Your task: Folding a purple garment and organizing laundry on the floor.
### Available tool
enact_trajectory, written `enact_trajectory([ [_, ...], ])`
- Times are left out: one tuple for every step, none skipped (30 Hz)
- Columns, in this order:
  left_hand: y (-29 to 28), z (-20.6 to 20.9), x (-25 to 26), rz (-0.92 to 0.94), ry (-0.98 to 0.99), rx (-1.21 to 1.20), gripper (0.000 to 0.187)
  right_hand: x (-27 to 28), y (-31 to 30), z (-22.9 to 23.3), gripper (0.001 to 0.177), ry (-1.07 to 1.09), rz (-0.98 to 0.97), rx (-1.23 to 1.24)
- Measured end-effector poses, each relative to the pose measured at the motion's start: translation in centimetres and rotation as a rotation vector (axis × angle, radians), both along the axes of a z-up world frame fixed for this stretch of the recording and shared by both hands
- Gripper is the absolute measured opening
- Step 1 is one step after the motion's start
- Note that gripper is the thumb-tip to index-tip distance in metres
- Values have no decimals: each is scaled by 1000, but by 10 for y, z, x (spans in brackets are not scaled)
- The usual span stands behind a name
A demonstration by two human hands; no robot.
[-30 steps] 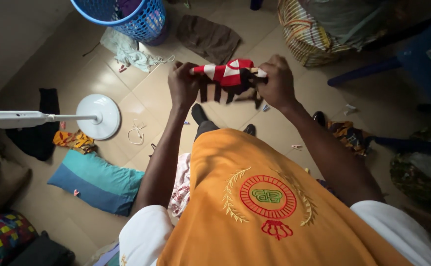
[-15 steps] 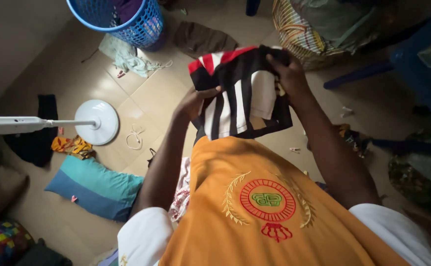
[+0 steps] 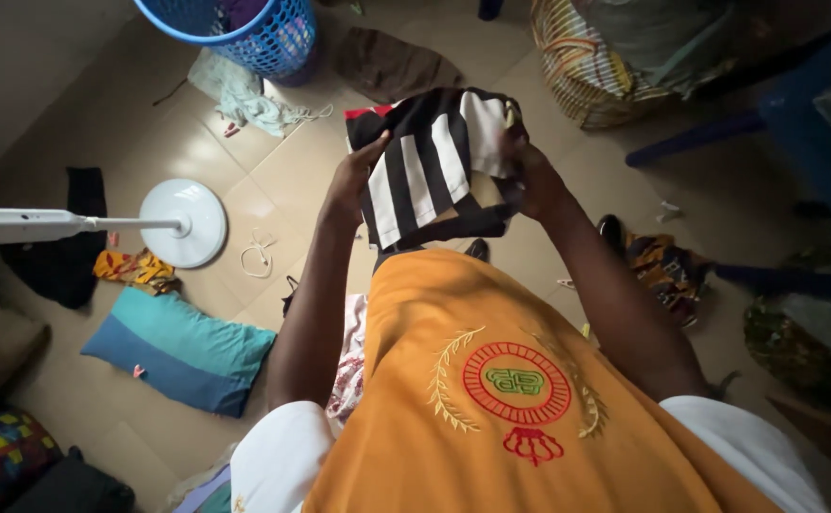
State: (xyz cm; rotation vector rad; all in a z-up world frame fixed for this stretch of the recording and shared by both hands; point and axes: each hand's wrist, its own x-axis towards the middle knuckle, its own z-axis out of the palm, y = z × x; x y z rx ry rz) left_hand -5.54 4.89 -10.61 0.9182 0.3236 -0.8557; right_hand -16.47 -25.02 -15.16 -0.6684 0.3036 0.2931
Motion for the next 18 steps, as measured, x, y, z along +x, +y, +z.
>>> enact_trajectory([
  [1, 2, -1, 3, 0, 2, 36, 1, 3, 6, 32, 0, 3, 2],
  [2, 4, -3, 4, 20, 126, 32, 1, 7, 12, 24, 0, 3, -124],
  [3, 6, -4, 4, 41, 250, 28, 1, 11, 19, 22, -1, 3, -250],
  [7, -4, -6, 9, 40, 247, 28, 1, 14, 29, 22, -3, 8, -252],
  [10, -15, -7, 32, -113, 219, 33, 1, 18, 40, 31, 3, -8, -311],
  [15, -25, -9, 57, -265, 192, 39, 1, 23, 51, 42, 9, -22, -368],
  [14, -12, -11, 64, -265, 192, 39, 3, 25, 56, 42, 7, -16, -370],
  [11, 1, -14, 114, -331, 246, 55, 4, 26, 60, 52, -24, -54, -388],
  [8, 14, -16, 164, -398, 299, 75, 4, 27, 65, 62, -55, -91, -407],
  [7, 26, -18, 162, -395, 299, 75, 3, 29, 68, 62, -51, -92, -407],
  [5, 37, -19, 147, -444, 250, 93, 3, 31, 71, 76, -107, -135, -447],
  [3, 50, -18, 132, -494, 199, 111, 4, 32, 75, 90, -164, -180, -488],
  [3, 55, -20, 130, -492, 198, 111, 4, 35, 80, 90, -162, -181, -489],
  [2, 59, -22, 124, -588, 140, 114, 3, 38, 86, 105, -253, -214, -637],
  [2, 64, -25, 117, -684, 81, 117, 3, 41, 91, 122, -345, -245, -786],
  [0, 71, -26, 117, -683, 81, 117, 1, 42, 95, 122, -345, -244, -786],
  [-2, 77, -28, 144, -676, 84, 120, 0, 44, 99, 129, -428, -235, -942],
  [-4, 82, -29, 168, -667, 87, 123, -2, 45, 103, 135, -509, -226, -1098],
])
